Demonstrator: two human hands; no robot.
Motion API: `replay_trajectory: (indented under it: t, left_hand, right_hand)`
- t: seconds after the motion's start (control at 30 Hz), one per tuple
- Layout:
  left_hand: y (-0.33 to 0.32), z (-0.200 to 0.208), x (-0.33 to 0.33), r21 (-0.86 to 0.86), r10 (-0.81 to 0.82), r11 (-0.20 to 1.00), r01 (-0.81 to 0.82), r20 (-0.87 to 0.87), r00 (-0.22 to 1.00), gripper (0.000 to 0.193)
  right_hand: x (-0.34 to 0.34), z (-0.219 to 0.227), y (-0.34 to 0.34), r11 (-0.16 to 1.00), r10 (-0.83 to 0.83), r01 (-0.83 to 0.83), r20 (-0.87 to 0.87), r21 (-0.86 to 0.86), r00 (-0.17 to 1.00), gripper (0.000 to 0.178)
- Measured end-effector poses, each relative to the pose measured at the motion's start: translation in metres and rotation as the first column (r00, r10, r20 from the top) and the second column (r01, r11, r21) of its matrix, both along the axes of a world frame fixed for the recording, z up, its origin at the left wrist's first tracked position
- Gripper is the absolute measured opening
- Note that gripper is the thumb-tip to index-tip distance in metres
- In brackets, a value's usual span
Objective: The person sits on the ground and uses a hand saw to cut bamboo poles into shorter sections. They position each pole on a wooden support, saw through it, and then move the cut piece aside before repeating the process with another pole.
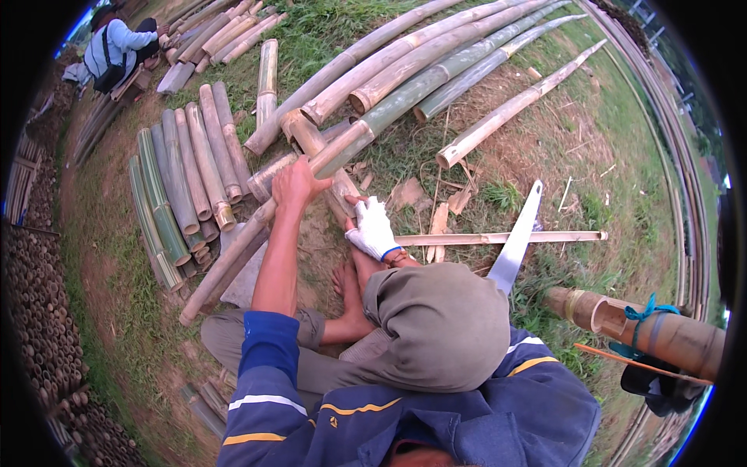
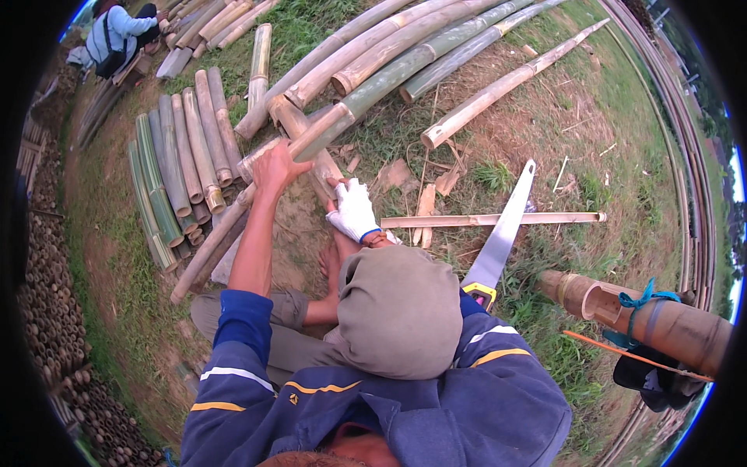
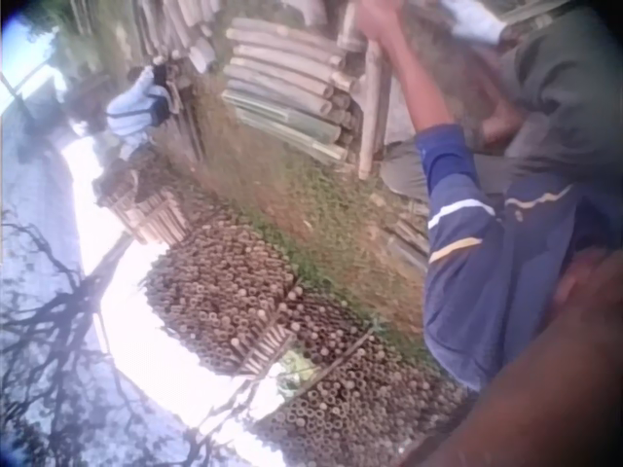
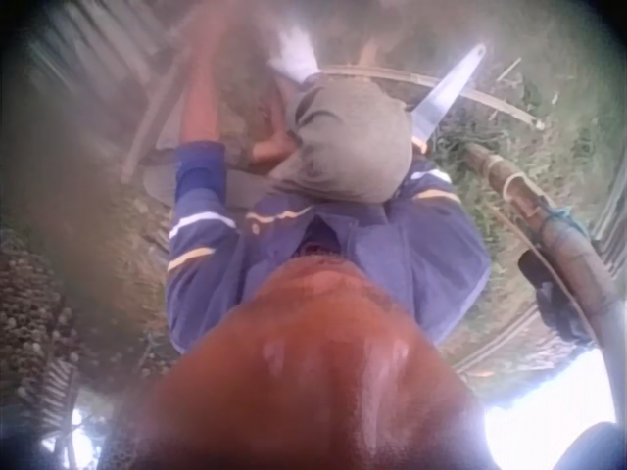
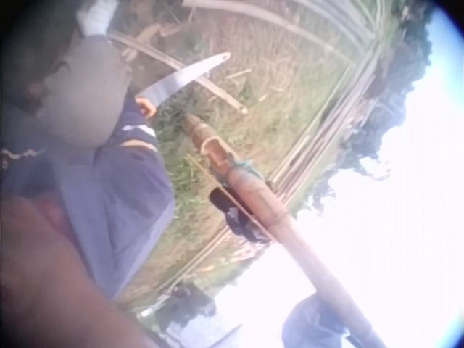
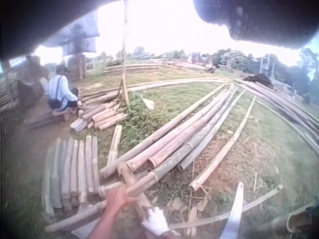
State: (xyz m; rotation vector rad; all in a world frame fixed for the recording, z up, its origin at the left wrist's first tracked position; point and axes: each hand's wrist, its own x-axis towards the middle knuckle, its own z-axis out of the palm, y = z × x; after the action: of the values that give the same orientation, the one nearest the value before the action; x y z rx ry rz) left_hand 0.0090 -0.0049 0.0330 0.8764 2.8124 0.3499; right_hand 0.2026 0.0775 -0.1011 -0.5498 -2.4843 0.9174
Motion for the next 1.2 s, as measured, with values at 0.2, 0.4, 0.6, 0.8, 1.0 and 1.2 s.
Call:
replay_trajectory:
  t: [0.2,0.4,0.6,0.8,1.0,1.2]
  left_hand:
    - [-0.004,0.0,-0.004,-0.025,-0.056,0.998,0.056,-0.008,0.998,0.084]
    - [-0.009,-0.008,0.006,0.219,-0.069,0.971,0.098,-0.135,0.988,0.079]
    - [-0.06,-0.005,0.012,0.345,-0.137,0.913,0.218,-0.245,0.96,0.062]
    - [-0.138,0.021,0.039,0.38,-0.107,0.906,0.185,-0.218,0.97,0.061]
    - [-0.192,-0.004,0.043,0.341,-0.064,0.93,0.14,-0.227,0.972,0.056]
    - [-0.215,-0.027,0.08,0.13,-0.202,0.949,0.288,-0.449,0.87,0.061]
  right_hand:
    - [0.001,0.002,-0.001,1.0,-0.007,0.007,0.003,-0.014,1.0,0.063]
    - [0.002,0.003,0.0,1.0,-0.016,0.016,0.001,-0.015,1.0,0.061]
    - [0.004,0.005,-0.001,1.0,-0.015,0.015,0.001,-0.021,1.0,0.062]
    - [0.005,0.002,0.002,1.0,-0.001,0.001,-0.036,-0.009,0.999,0.062]
    - [0.004,0.006,0.002,1.0,0.014,-0.014,-0.011,-0.011,1.0,0.064]
    - [0.009,0.004,0.002,1.0,-0.025,0.025,-0.01,0.01,1.0,0.064]
